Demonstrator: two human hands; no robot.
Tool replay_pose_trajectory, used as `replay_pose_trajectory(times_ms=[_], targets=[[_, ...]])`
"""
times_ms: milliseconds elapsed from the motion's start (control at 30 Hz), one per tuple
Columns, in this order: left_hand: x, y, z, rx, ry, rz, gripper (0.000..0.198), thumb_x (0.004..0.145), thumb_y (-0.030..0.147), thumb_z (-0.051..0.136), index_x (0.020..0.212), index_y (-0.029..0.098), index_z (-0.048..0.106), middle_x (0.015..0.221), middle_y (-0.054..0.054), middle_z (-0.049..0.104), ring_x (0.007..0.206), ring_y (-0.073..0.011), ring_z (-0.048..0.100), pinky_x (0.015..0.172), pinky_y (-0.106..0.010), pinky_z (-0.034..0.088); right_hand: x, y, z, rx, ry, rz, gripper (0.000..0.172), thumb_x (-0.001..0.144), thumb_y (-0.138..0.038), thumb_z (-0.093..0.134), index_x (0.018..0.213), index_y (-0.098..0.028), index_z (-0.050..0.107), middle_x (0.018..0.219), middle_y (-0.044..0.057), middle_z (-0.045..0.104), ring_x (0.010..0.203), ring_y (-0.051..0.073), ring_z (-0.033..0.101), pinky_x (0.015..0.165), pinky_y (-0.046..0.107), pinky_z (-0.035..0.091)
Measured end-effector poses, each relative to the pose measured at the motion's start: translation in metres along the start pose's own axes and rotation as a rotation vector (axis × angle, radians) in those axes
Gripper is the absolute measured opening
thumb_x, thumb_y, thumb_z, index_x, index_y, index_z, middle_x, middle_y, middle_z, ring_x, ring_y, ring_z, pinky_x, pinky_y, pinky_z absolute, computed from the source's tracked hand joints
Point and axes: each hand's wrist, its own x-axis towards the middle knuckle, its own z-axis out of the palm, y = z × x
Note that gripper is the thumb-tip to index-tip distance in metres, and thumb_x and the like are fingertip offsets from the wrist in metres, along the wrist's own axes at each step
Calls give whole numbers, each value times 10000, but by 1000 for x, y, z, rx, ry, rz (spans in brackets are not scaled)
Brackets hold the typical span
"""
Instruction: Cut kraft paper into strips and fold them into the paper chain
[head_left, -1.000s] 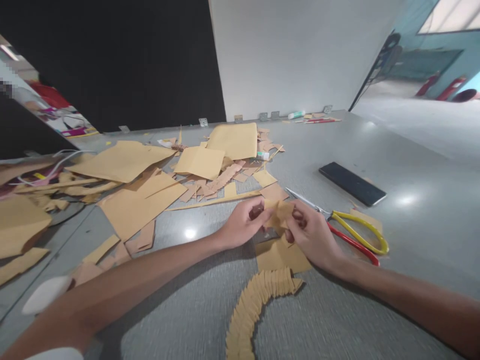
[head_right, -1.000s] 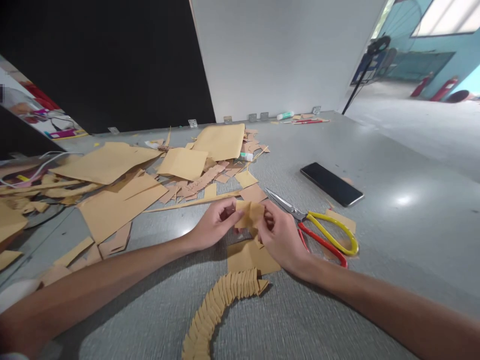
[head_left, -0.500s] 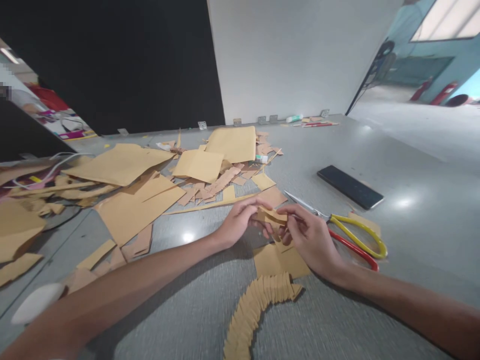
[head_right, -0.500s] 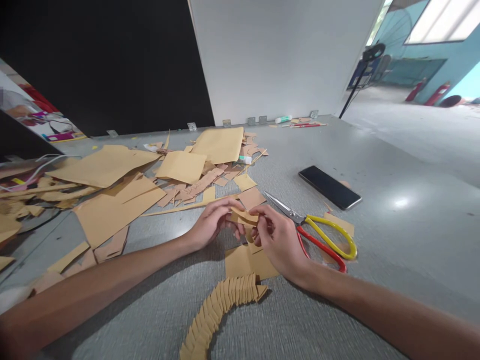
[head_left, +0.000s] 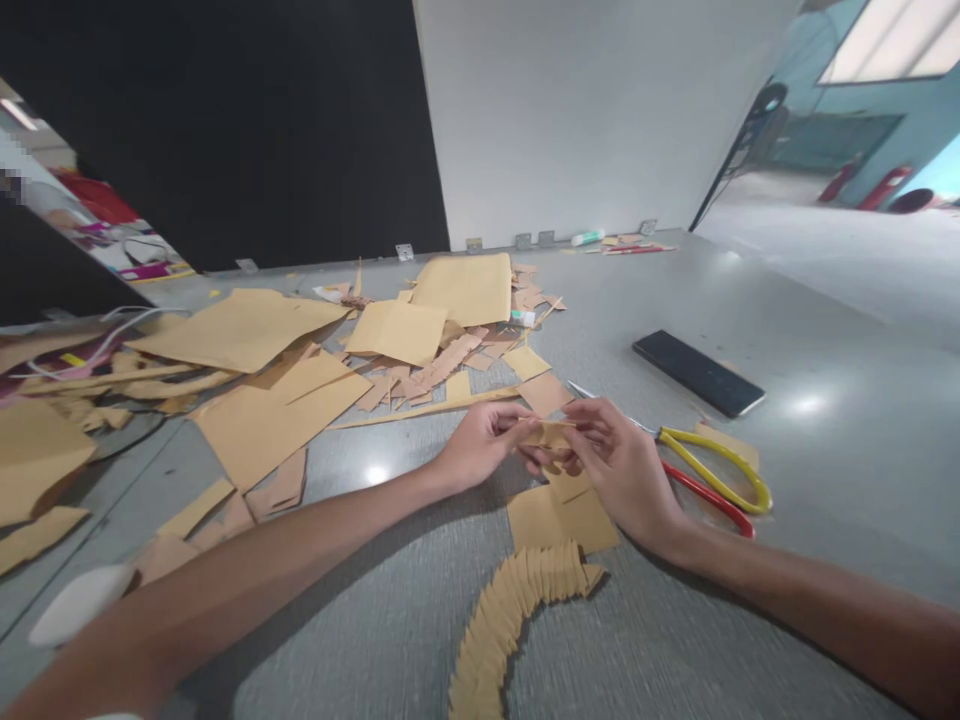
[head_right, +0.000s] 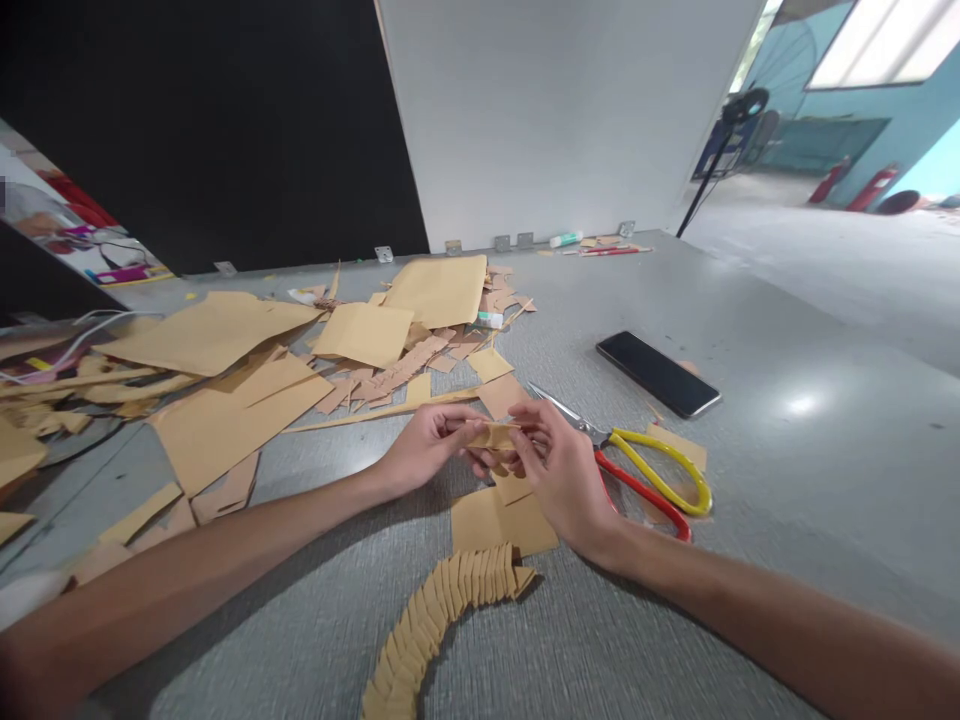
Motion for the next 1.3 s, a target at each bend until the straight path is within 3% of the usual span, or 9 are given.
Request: replay_pose_trajectory(times_ms=[433,500,600,733,867,1000,1167,1300], targets=[[0,1,3,-43,20,33,404,860,423,775,1020,61,695,787,-128,772,660,-201,747,669,-324,606,1,2,0,-14,2,4,213,950,-376,654,1084,-213,621,1054,93,708,887,216,732,753,338,617],[-1,2,4,-29,16,38,402,867,421,768,1037,65,693,790,-126,773,662,-200,746,671,-326,607,1,1,0,-29,-22,12,228,948,-382,658,1092,-207,635,1036,90,720,850,207,726,716,316,602],[-4,3,5,49,-20,27,387,887,435,743,1043,85,690,808,-126,777,644,-192,737,631,-302,590,1,-2,-2,-102,-108,43,220,967,-407,633,1009,-201,696,789,33,706,654,166,659,576,268,520],[-7,4,5,154,-46,-7,345,913,449,710,967,110,682,694,-90,749,509,-136,657,451,-193,441,0,-6,-5,-198,-125,39,266,981,-410,614,850,-204,720,558,-25,582,519,133,526,504,251,405],[-5,4,7,122,-22,12,351,927,463,686,906,113,670,662,-80,733,465,-120,625,451,-202,462,0,-7,-3,-172,-109,41,256,975,-397,620,833,-206,712,575,-22,601,511,127,537,498,249,413],[-2,4,8,75,26,27,399,884,512,720,900,120,649,675,-70,731,463,-140,649,470,-235,512,3,-4,-2,-33,-71,114,250,979,-418,594,968,-197,713,598,-16,629,480,140,600,487,258,485],[1,-1,-2,55,137,59,401,891,514,711,899,123,623,699,-97,755,461,-139,645,489,-245,521,12,1,-7,66,102,155,343,969,-523,573,966,-189,650,677,-5,629,468,136,614,435,255,506],[1,-1,-4,72,115,65,387,903,494,704,921,115,628,713,-105,759,454,-133,638,504,-249,526,15,-1,-8,32,-24,176,426,969,-591,541,1012,-183,655,645,2,639,418,128,571,382,240,452]])
